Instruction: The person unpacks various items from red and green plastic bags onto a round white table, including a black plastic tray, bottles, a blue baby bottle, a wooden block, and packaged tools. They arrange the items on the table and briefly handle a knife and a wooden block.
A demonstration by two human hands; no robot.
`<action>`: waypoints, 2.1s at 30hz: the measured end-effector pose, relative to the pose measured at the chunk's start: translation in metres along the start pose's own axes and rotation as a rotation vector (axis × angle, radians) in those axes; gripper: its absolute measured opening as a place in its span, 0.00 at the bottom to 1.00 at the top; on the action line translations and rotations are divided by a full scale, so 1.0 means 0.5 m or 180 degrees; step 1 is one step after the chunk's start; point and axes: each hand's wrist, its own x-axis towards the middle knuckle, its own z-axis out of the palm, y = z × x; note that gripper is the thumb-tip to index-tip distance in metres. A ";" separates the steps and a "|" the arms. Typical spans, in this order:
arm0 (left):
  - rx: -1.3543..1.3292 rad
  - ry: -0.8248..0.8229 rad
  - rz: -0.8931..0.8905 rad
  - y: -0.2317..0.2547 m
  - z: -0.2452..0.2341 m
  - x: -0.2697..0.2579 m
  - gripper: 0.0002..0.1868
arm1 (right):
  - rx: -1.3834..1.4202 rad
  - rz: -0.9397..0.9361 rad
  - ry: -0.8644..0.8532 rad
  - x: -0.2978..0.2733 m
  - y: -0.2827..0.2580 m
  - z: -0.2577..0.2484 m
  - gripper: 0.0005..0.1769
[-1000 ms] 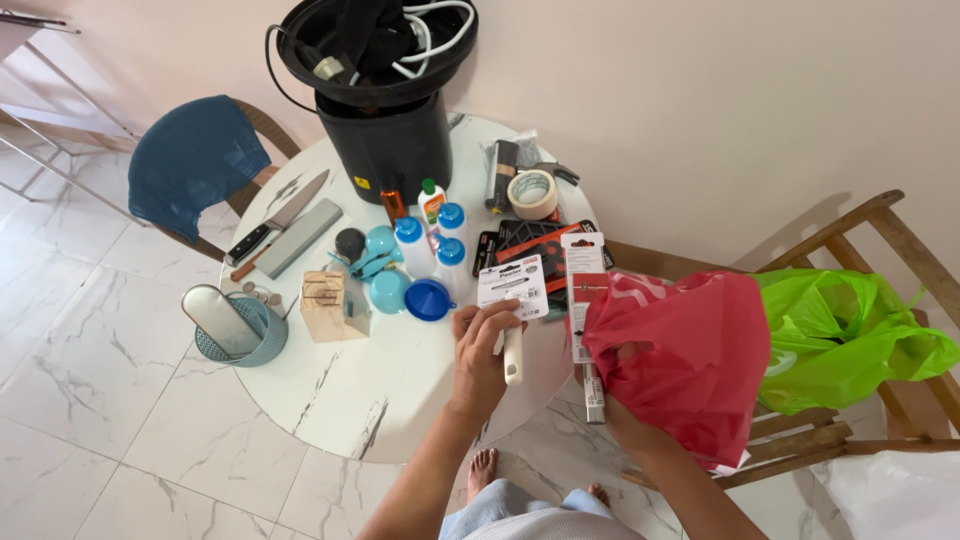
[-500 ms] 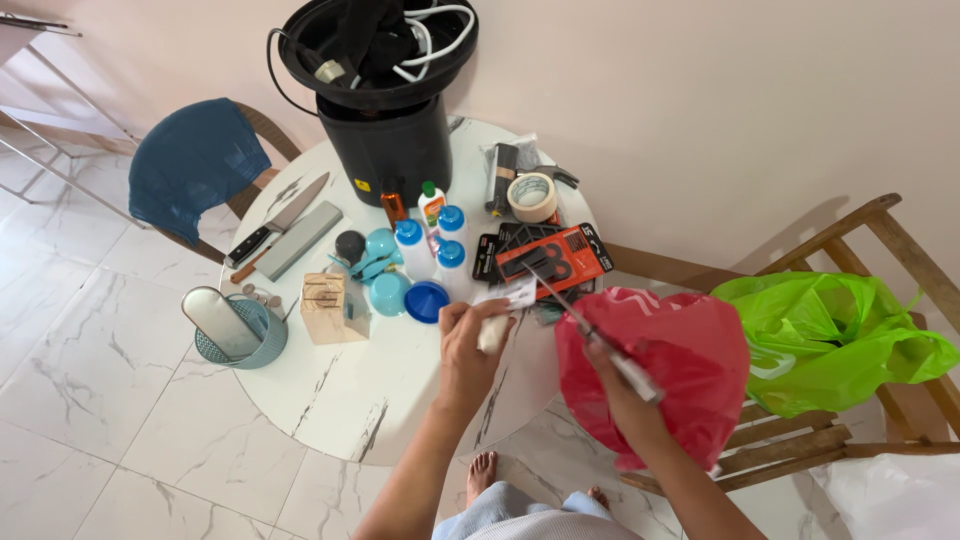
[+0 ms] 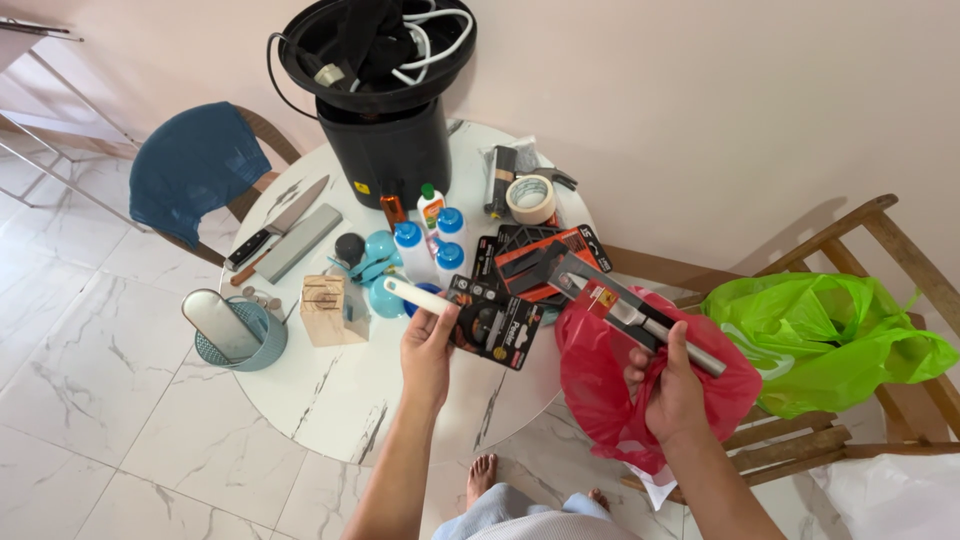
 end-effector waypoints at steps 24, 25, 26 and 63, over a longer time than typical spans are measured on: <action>-0.1405 0.0455 -0.0950 -0.152 0.113 -0.079 0.17 | -0.0808 0.0984 -0.0015 -0.087 0.098 0.116 0.25; -0.1472 0.0467 -0.1002 -0.161 0.103 -0.075 0.16 | -0.0912 0.1041 0.0053 -0.083 0.103 0.109 0.23; -0.1539 0.0479 -0.1054 -0.173 0.086 -0.070 0.15 | -0.1017 0.1097 0.0122 -0.078 0.109 0.098 0.22; 0.3427 0.2194 0.2124 -0.264 -0.046 0.014 0.31 | -0.2715 -0.0274 0.1267 -0.217 -0.293 -0.012 0.32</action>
